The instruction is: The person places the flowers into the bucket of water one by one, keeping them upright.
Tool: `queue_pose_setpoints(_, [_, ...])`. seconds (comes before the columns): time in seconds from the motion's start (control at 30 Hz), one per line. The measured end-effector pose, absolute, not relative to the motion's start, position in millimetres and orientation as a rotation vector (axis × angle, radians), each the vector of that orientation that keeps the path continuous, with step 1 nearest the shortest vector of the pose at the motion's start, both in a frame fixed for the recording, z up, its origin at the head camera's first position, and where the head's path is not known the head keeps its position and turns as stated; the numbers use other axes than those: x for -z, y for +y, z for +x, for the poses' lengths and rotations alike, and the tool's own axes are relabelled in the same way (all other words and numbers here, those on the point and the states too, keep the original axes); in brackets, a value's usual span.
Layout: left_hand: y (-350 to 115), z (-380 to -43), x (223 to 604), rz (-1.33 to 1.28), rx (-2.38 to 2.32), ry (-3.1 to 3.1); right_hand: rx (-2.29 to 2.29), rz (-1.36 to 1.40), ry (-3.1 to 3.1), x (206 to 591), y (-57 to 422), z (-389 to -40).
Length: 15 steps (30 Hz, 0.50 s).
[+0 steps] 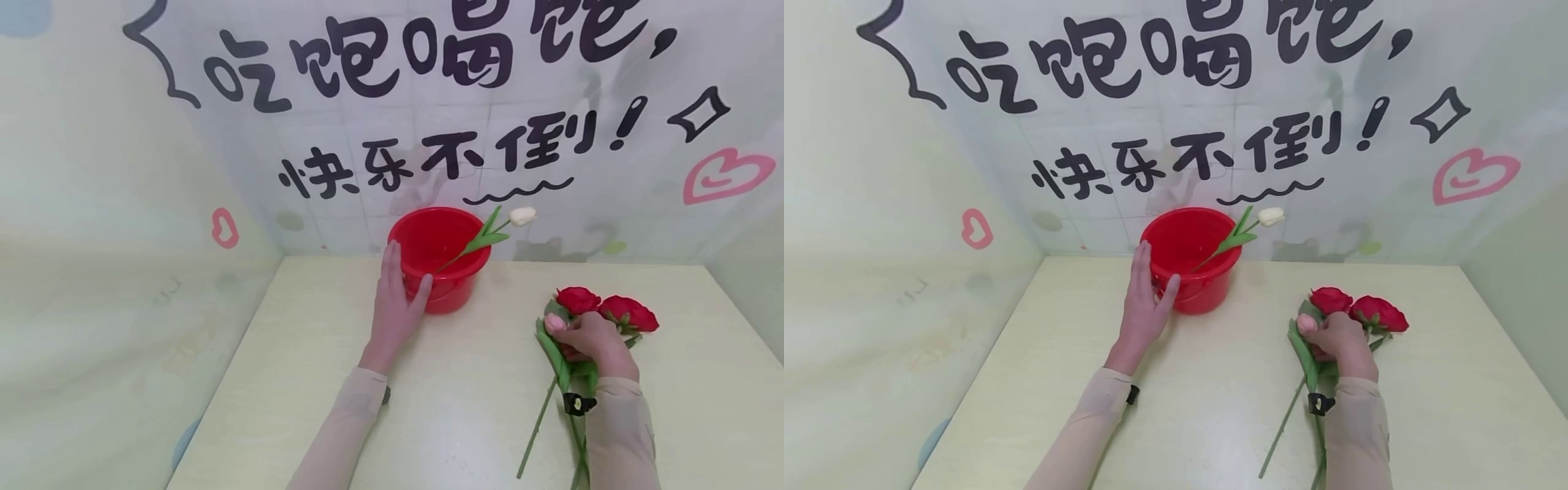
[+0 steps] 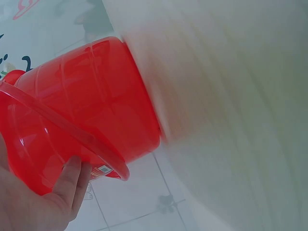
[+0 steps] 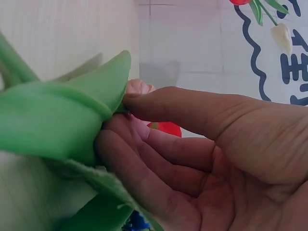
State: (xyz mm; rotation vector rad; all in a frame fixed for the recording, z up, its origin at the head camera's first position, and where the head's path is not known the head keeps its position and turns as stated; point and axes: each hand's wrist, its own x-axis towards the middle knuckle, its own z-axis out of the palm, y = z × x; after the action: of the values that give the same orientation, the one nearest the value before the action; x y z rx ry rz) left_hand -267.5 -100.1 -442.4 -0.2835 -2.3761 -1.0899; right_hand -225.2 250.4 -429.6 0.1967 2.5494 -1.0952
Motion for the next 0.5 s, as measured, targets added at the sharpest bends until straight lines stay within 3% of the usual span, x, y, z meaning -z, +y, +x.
queue_pose_setpoints(0.5, [-99.7,-267.2,443.0,-0.285,1.067,-2.382,1.116,0.166,2.544,432.4,250.7,-225.5])
